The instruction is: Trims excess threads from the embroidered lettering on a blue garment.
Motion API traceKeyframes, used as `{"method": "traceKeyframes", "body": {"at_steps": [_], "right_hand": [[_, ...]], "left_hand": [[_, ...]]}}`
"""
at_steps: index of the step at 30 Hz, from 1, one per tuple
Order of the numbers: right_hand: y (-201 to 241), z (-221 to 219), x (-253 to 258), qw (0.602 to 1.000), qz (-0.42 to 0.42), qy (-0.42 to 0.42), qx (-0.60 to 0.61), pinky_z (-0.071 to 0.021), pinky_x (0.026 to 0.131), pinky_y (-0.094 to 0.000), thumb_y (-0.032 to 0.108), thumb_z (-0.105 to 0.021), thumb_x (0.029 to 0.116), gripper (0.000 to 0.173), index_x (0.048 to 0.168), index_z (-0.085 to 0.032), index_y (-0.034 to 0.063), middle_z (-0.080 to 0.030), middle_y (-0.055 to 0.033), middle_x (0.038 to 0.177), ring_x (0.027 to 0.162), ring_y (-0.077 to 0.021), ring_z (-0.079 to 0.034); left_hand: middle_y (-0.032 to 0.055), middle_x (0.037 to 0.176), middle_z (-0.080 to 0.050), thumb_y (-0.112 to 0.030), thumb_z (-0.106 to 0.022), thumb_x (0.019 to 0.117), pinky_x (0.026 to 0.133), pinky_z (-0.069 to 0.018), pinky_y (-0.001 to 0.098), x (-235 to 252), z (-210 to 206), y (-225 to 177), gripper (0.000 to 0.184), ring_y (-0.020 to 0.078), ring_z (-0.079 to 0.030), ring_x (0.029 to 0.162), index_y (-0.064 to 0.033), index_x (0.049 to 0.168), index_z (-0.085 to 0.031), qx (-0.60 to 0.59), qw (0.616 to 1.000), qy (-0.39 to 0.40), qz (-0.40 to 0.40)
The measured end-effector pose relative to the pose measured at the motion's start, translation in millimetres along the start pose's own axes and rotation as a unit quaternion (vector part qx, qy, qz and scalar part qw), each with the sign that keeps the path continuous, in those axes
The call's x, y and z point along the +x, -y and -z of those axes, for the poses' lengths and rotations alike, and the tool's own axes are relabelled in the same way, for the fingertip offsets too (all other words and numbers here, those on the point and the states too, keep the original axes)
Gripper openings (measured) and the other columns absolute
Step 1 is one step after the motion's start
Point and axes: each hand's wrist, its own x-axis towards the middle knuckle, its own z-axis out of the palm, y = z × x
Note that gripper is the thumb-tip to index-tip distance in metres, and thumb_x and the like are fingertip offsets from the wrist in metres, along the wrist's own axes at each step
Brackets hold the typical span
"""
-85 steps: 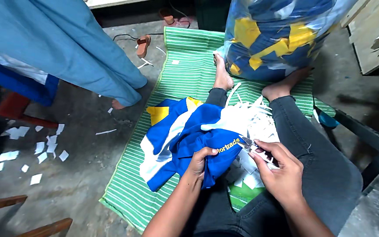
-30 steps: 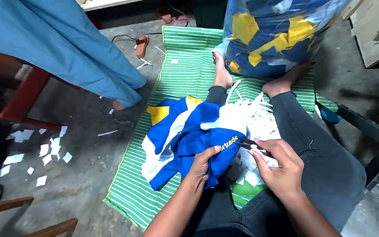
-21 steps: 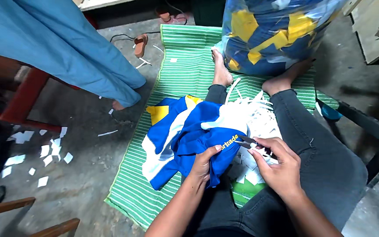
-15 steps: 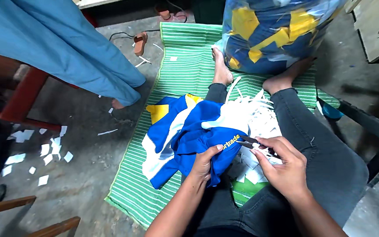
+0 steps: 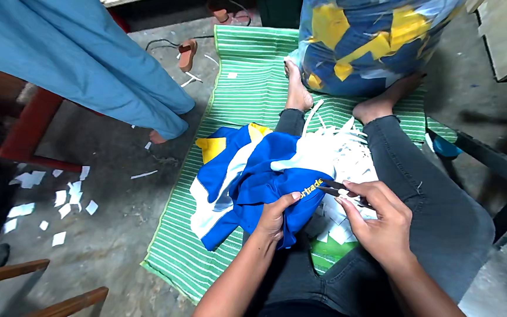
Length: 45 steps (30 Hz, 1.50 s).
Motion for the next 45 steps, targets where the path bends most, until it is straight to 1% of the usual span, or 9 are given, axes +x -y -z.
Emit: {"method": "traceKeyframes", "body": {"at_steps": [5,8,19,25,33,35,37,41,45], "right_hand": [[3.9,-7.1,-2.7,0.997,-0.046,0.022,0.058,-0.0517,0.069,-0.0168,0.027,-0.070,0.0941,0.031,0.112,-0.076,0.0032,-0.072,-0.0060,0.094,0.081,-0.0040,-0.064],[6.2,-8.1,-4.1,0.997,-0.046,0.023,0.059,-0.0480,0.064,-0.0159,0.027,-0.071,0.0934,0.030,0.111,-0.077,0.0030,-0.072,-0.0054,0.090,0.076,-0.0031,-0.061],[4.4,-7.5,-5.1,0.997,-0.053,-0.013,0.055,-0.0453,0.063,-0.0119,0.023,-0.072,0.0924,0.030,0.110,-0.076,-0.0004,-0.072,-0.0060,0.091,0.075,0.0000,-0.059],[7.4,-5.2,-5.8,0.998,-0.041,-0.013,0.039,-0.0488,0.066,-0.0152,0.024,-0.072,0.0925,0.029,0.110,-0.077,0.0013,-0.073,-0.0075,0.092,0.078,-0.0043,-0.063],[10.4,5.4,-2.2,0.999,0.001,-0.014,-0.043,-0.0523,0.072,-0.0320,0.027,-0.070,0.0959,0.024,0.109,-0.080,0.0096,-0.074,-0.0084,0.093,0.083,-0.0174,-0.068],[9.8,4.1,-1.2,0.999,0.008,-0.018,-0.046,-0.0514,0.073,-0.0336,0.027,-0.070,0.0958,0.024,0.108,-0.081,0.0099,-0.075,-0.0081,0.093,0.084,-0.0184,-0.068],[7.5,1.8,-1.2,1.000,0.001,-0.014,-0.022,-0.0513,0.073,-0.0320,0.027,-0.071,0.0950,0.024,0.107,-0.080,0.0086,-0.074,-0.0080,0.094,0.085,-0.0169,-0.067],[3.1,-2.7,-2.0,0.998,-0.044,0.008,0.052,-0.0528,0.073,-0.0189,0.027,-0.072,0.0923,0.028,0.109,-0.078,0.0050,-0.073,-0.0048,0.095,0.085,-0.0058,-0.066],[4.3,2.2,-2.2,1.000,-0.016,-0.002,0.007,-0.0514,0.076,-0.0324,0.027,-0.071,0.0942,0.025,0.108,-0.080,0.0088,-0.074,-0.0062,0.095,0.087,-0.0145,-0.067]], "left_hand": [[0.0078,0.083,-0.075,0.000,-0.063,0.0847,0.077,-0.0614,0.0288,0.3,0.4,-0.9,0.010,0.0116,-0.073,0.078,-0.0054,0.088,-0.071,-0.019,1.000,0.008,0.007],[0.0078,0.083,-0.075,0.000,-0.063,0.0844,0.077,-0.0615,0.0289,0.1,1.2,0.7,0.010,0.0117,-0.073,0.078,-0.0056,0.088,-0.071,-0.022,1.000,0.006,0.006],[0.0072,0.082,-0.075,-0.001,-0.065,0.0833,0.076,-0.0614,0.0280,-0.5,0.9,1.4,0.009,0.0112,-0.074,0.078,-0.0062,0.087,-0.072,-0.033,0.999,0.006,-0.004],[0.0076,0.082,-0.075,-0.001,-0.065,0.0830,0.076,-0.0614,0.0284,-0.3,1.6,1.9,0.009,0.0115,-0.073,0.078,-0.0060,0.087,-0.072,-0.040,0.999,0.004,-0.004],[0.0081,0.083,-0.075,0.000,-0.065,0.0833,0.077,-0.0616,0.0294,0.3,0.9,2.4,0.010,0.0121,-0.074,0.079,-0.0050,0.089,-0.071,-0.018,1.000,0.000,-0.012],[0.0081,0.083,-0.075,0.000,-0.065,0.0832,0.077,-0.0615,0.0295,-0.2,0.6,1.7,0.010,0.0121,-0.074,0.079,-0.0052,0.090,-0.070,-0.014,1.000,-0.004,-0.010],[0.0079,0.083,-0.075,0.000,-0.065,0.0830,0.077,-0.0615,0.0293,-0.6,1.5,1.0,0.010,0.0119,-0.074,0.079,-0.0056,0.089,-0.071,-0.018,1.000,-0.003,-0.009],[0.0079,0.082,-0.075,-0.001,-0.065,0.0833,0.077,-0.0615,0.0287,-0.8,3.6,-0.3,0.009,0.0117,-0.074,0.078,-0.0057,0.088,-0.072,-0.029,1.000,0.008,-0.005],[0.0078,0.083,-0.075,-0.001,-0.065,0.0832,0.077,-0.0614,0.0290,-0.5,1.9,0.1,0.010,0.0119,-0.073,0.078,-0.0052,0.089,-0.071,-0.018,1.000,-0.001,-0.007]]}}
